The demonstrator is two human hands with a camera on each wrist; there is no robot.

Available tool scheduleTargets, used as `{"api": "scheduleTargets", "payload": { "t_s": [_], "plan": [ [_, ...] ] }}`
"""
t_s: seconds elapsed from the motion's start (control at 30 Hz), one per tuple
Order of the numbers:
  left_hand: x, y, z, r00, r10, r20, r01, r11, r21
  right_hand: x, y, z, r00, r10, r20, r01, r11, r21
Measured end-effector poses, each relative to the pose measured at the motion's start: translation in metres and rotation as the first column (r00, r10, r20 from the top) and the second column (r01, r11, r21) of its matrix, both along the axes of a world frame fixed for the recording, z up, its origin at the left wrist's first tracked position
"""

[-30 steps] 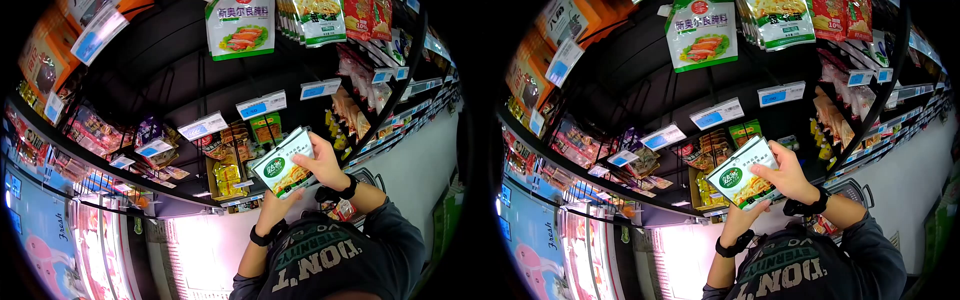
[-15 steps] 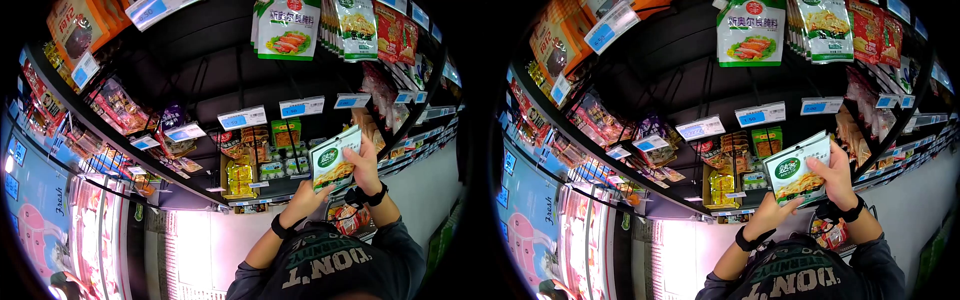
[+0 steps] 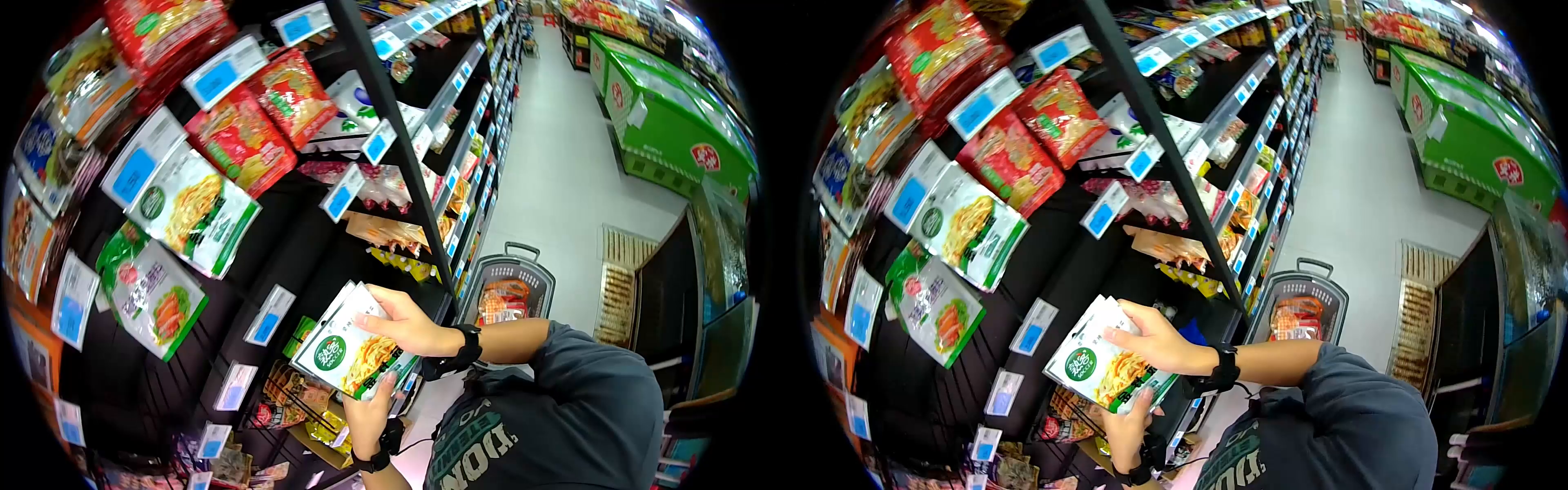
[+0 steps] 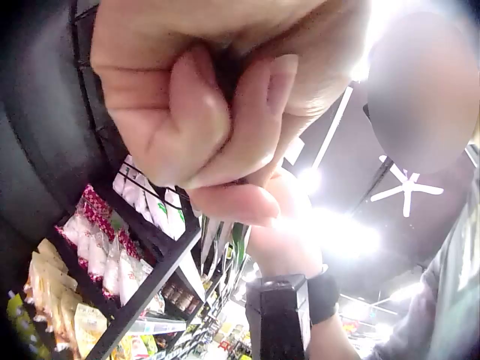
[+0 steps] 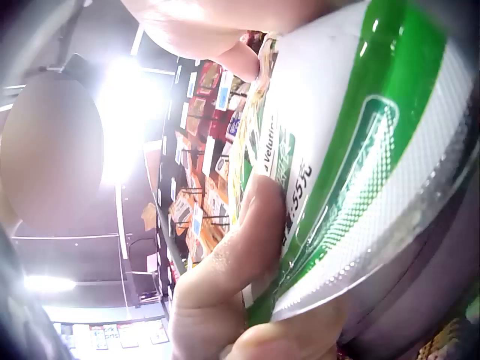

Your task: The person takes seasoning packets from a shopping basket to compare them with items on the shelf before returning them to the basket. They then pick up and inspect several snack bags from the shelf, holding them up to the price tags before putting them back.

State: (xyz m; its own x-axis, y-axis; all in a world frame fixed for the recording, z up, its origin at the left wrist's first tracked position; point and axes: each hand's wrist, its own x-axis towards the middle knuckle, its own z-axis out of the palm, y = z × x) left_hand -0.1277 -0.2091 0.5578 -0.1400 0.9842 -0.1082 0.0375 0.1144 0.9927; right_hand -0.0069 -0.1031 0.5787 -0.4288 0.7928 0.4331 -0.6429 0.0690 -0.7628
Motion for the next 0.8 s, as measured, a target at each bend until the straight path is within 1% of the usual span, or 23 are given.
{"api": "scheduleTargets", "payload": {
  "t_s": [0.03,0.1,0.17,0.2,0.23,0.27,0.3,0.33,0.37,0.4,0.43,0.47,0.53,0.57,0.6,0.63,0.67,0.7,0.73,0.77,0.8],
  "plan": [
    [0.003,0.007,0.003,1.000,-0.014,-0.016,0.014,1.000,-0.013,0.007,0.004,-0.003,0.999,-0.025,-0.030,0.025,0.999,-0.020],
    [0.009,0.019,0.005,0.997,-0.070,-0.029,0.069,0.997,-0.023,0.021,0.011,-0.009,0.995,0.015,-0.094,-0.025,0.995,-0.100],
    [0.008,0.015,0.015,0.991,-0.096,-0.093,0.091,0.994,-0.062,0.030,0.012,-0.008,0.994,-0.010,-0.108,-0.010,0.983,-0.186],
    [0.002,0.011,0.022,0.921,-0.201,-0.334,0.209,0.978,-0.013,0.032,0.016,-0.012,0.994,-0.014,-0.106,-0.004,0.986,-0.169],
    [-0.006,0.007,0.030,0.784,-0.276,-0.556,0.339,0.941,0.011,0.034,0.019,-0.015,0.994,-0.019,-0.103,0.004,0.989,-0.145],
    [-0.015,0.000,0.043,0.800,-0.312,-0.512,0.321,0.944,-0.075,0.037,0.022,-0.013,0.993,-0.019,-0.118,0.001,0.988,-0.152],
    [-0.017,-0.004,0.066,0.797,-0.289,-0.530,0.300,0.952,-0.069,0.040,0.024,-0.007,0.993,-0.072,-0.097,0.062,0.992,-0.109],
    [-0.016,-0.009,0.085,0.859,-0.166,-0.485,0.247,0.963,0.108,0.043,0.025,-0.004,0.990,-0.122,-0.075,0.118,0.991,-0.064],
    [-0.013,-0.010,0.122,0.828,-0.167,-0.535,0.246,0.966,0.078,0.045,0.030,-0.003,0.990,-0.116,-0.083,0.110,0.992,-0.066],
    [0.001,-0.018,0.154,0.813,-0.043,-0.581,0.163,0.974,0.156,0.045,0.033,-0.003,0.992,-0.114,-0.057,0.111,0.993,-0.046],
    [0.001,-0.018,0.171,0.755,0.068,-0.653,0.189,0.930,0.315,0.043,0.034,-0.002,0.993,-0.115,-0.031,0.114,0.993,-0.019],
    [0.005,-0.012,0.188,0.672,0.193,-0.715,0.181,0.893,0.411,0.040,0.034,0.001,0.993,-0.100,-0.067,0.099,0.995,-0.026],
    [-0.014,0.008,0.206,0.496,0.342,-0.798,0.176,0.860,0.478,0.032,0.036,0.009,0.994,-0.061,-0.093,0.059,0.998,-0.020],
    [-0.021,0.015,0.216,0.485,0.325,-0.812,0.188,0.868,0.459,0.028,0.037,0.012,0.993,-0.031,-0.111,0.029,0.999,-0.020],
    [-0.022,0.024,0.224,0.395,0.433,-0.810,0.195,0.822,0.534,0.022,0.037,0.014,0.993,-0.019,-0.120,0.018,1.000,-0.008],
    [-0.023,0.035,0.232,0.302,0.533,-0.791,0.218,0.769,0.601,0.019,0.037,0.016,0.996,0.033,-0.081,-0.033,0.999,0.000],
    [-0.025,0.043,0.241,0.084,0.655,-0.751,0.290,0.705,0.648,0.013,0.037,0.018,0.995,0.042,-0.088,-0.040,0.999,0.018],
    [-0.025,0.052,0.250,-0.123,0.751,-0.649,0.374,0.641,0.671,0.008,0.037,0.020,0.995,0.049,-0.091,-0.046,0.998,0.036],
    [-0.025,0.061,0.259,-0.143,0.777,-0.613,0.401,0.612,0.682,0.003,0.035,0.025,0.991,0.075,-0.112,-0.072,0.997,0.029],
    [-0.028,0.071,0.268,-0.143,0.777,-0.613,0.404,0.611,0.681,-0.001,0.035,0.028,0.989,0.094,-0.118,-0.091,0.995,0.034],
    [-0.032,0.082,0.275,-0.224,0.795,-0.564,0.434,0.600,0.672,-0.007,0.033,0.033,0.984,0.079,-0.162,-0.079,0.997,0.007]
  ]
}}
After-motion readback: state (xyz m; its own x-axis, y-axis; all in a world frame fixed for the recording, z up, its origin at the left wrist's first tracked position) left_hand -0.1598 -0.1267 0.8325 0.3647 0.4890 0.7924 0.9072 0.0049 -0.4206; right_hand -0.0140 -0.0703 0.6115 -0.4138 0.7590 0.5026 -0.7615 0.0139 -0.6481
